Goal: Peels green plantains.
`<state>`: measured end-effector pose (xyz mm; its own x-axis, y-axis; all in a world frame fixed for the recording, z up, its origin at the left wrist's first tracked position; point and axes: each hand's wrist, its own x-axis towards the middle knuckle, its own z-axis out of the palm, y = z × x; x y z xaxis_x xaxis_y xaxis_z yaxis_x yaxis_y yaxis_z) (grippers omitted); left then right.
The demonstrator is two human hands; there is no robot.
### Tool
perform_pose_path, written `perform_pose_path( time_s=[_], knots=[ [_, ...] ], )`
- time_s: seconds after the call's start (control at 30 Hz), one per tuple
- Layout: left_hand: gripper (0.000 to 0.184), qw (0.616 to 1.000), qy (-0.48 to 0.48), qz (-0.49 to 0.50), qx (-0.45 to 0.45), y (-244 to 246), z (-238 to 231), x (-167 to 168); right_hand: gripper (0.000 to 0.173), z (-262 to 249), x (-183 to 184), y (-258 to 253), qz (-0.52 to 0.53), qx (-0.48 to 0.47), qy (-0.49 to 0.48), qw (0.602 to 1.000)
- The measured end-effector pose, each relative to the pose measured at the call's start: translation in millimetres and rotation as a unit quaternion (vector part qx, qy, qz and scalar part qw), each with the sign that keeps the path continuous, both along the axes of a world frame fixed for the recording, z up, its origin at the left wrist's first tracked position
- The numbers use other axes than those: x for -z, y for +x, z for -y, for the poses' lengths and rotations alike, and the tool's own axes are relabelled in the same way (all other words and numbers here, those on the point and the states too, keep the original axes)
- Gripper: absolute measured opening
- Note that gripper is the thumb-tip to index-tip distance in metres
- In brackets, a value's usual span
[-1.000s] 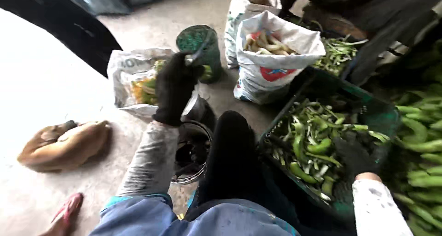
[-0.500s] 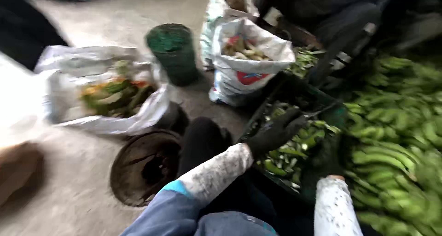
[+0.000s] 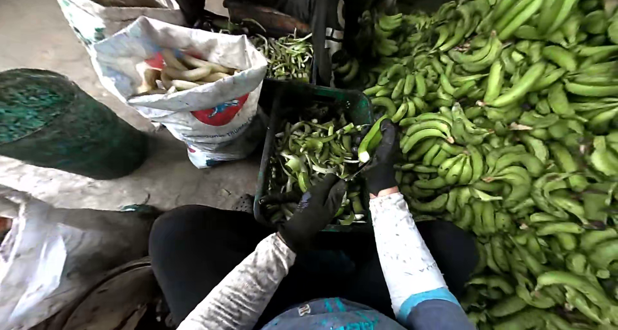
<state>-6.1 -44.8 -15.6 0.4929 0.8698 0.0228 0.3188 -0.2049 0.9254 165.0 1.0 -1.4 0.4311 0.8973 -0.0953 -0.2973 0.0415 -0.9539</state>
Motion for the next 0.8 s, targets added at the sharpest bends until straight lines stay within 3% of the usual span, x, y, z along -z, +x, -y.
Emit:
perform_pose_path(
  time_s=[0.33,0.47,0.67,0.8],
  knots=[
    [0.047,1.000,-0.014,-0.001,-0.001,-2.7,-0.2,6.7,0.039,11.8,-5.2,-10.7,0.052,0.026,-0.001,0.998],
    [0.051,1.000,-0.010,-0.026,-0.015,-3.3,-3.9,12.6,0.035,15.5,-4.0,-20.6,-0.027,-0.015,-0.015,0.999],
    [0.057,0.999,-0.032,-0.033,-0.022,-8.1,-21.9,31.3,0.044,26.3,5.3,-36.8,-0.122,-0.114,-0.048,0.985],
    [0.059,0.999,-0.034,-0.035,-0.022,-9.0,-20.5,33.9,0.048,26.2,11.7,-27.0,-0.043,-0.106,-0.021,0.993]
  ],
)
